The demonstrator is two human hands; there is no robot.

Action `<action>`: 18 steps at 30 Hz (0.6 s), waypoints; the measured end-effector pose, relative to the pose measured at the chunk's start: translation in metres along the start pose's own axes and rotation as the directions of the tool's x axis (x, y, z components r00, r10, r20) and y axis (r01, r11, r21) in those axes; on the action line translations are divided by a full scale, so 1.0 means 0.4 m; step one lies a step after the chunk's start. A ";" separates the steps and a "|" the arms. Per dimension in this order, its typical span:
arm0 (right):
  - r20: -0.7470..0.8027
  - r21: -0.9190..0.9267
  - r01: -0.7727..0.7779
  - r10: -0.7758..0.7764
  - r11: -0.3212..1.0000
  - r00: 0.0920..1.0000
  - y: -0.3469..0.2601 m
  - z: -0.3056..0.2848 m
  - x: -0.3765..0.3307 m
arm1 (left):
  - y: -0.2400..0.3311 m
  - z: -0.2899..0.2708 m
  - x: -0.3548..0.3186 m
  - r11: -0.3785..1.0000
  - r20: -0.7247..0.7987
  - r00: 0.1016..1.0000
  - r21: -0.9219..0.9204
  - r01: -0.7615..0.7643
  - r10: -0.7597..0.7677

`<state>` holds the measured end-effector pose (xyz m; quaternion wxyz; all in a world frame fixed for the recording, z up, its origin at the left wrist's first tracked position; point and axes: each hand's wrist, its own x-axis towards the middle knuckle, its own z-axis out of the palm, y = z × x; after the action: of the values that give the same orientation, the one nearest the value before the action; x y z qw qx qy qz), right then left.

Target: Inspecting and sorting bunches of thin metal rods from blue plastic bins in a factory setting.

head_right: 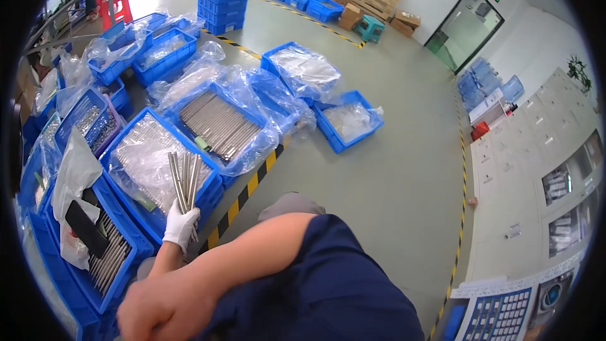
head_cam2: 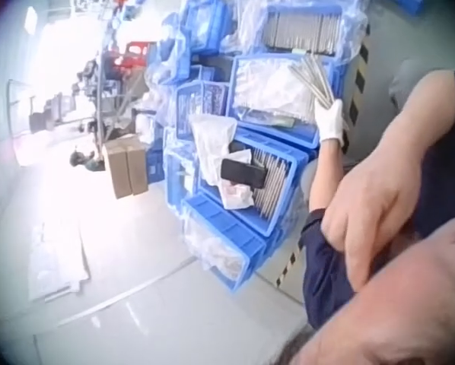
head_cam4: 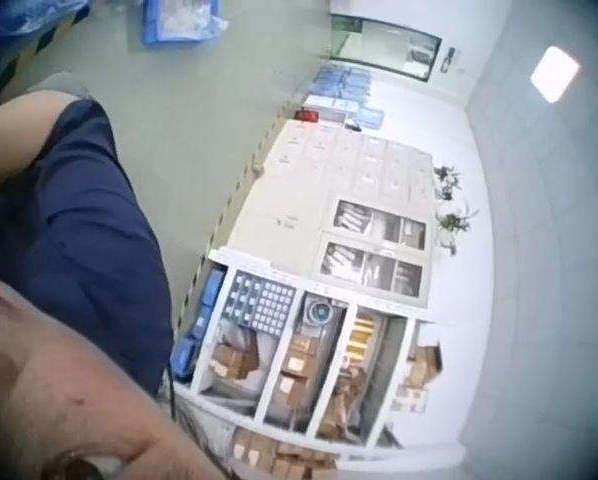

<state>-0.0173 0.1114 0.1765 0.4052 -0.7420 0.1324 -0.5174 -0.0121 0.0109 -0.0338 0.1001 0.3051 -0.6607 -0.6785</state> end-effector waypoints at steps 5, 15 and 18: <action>-0.475 -0.047 -0.737 0.634 0.675 0.610 0.017 -0.098 -0.243 | -0.106 -0.028 0.046 0.983 -0.072 0.981 0.042 -0.176 0.179; -0.690 0.666 -0.737 0.472 0.115 -0.549 -0.027 0.023 -0.967 | -0.032 -0.016 -0.004 0.999 -0.015 1.000 -0.049 0.001 -0.002; -0.607 0.758 -0.633 0.524 0.157 -0.597 -0.013 0.066 -0.973 | -0.001 -0.011 -0.008 0.989 0.042 0.997 -0.129 0.069 -0.064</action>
<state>-0.1626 0.3665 -0.0804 0.4019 0.0547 0.8121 -0.4196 -0.0072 0.0091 -0.0329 0.0849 0.3068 -0.6061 -0.7289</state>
